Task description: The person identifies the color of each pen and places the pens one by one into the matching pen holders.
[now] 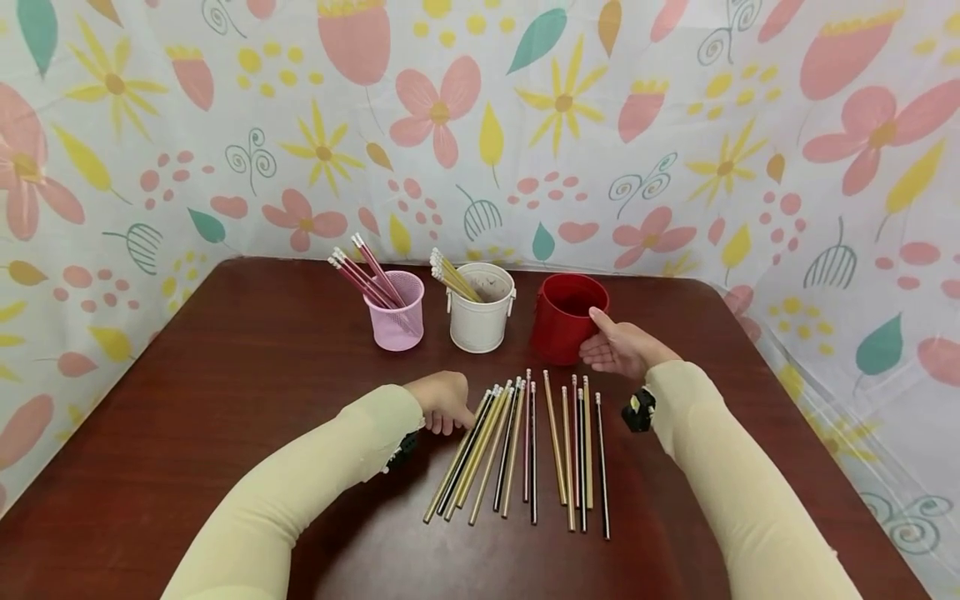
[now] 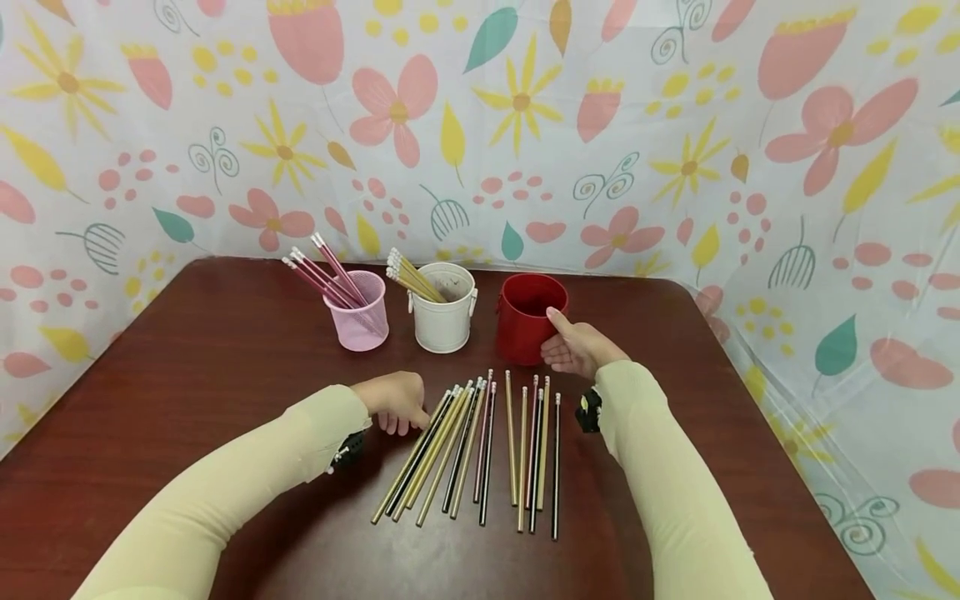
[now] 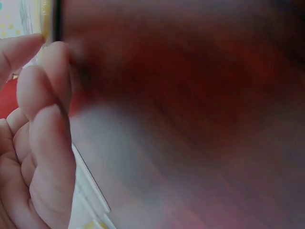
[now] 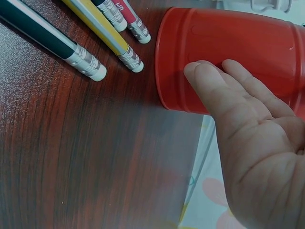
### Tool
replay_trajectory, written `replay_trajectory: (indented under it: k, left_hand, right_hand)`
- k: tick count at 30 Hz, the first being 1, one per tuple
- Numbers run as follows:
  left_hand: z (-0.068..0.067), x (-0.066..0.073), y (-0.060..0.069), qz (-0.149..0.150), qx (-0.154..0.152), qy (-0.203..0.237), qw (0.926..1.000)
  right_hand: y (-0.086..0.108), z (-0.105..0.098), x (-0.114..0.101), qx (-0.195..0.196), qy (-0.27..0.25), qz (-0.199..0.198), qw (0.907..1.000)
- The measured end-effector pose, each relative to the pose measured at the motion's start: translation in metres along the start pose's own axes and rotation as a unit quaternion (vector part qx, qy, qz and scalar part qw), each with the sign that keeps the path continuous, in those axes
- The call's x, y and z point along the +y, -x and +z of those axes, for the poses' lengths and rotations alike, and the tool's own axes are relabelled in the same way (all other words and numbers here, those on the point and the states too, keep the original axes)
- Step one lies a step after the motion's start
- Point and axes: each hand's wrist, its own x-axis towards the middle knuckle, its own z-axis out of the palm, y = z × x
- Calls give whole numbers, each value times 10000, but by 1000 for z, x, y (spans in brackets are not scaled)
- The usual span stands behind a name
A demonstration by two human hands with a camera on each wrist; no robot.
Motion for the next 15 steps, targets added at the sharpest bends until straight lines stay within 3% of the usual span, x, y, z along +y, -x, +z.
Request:
replay_trajectory:
  k: [2, 8, 11, 15]
  left_hand:
    - [3, 1, -3, 16, 60, -79, 9999]
    - [11, 6, -6, 101, 143, -214, 9996]
    - [11, 11, 2, 148, 181, -263, 9994]
    - [7, 11, 4, 255, 475, -482, 9974]
  right_hand:
    - [-1, -1, 3, -108, -3, -53, 9999]
    - [6, 9, -3, 287, 113, 172, 9994]
    - [6, 10, -4, 321, 83, 236, 9992]
    - [6, 9, -3, 281, 107, 222, 9993]
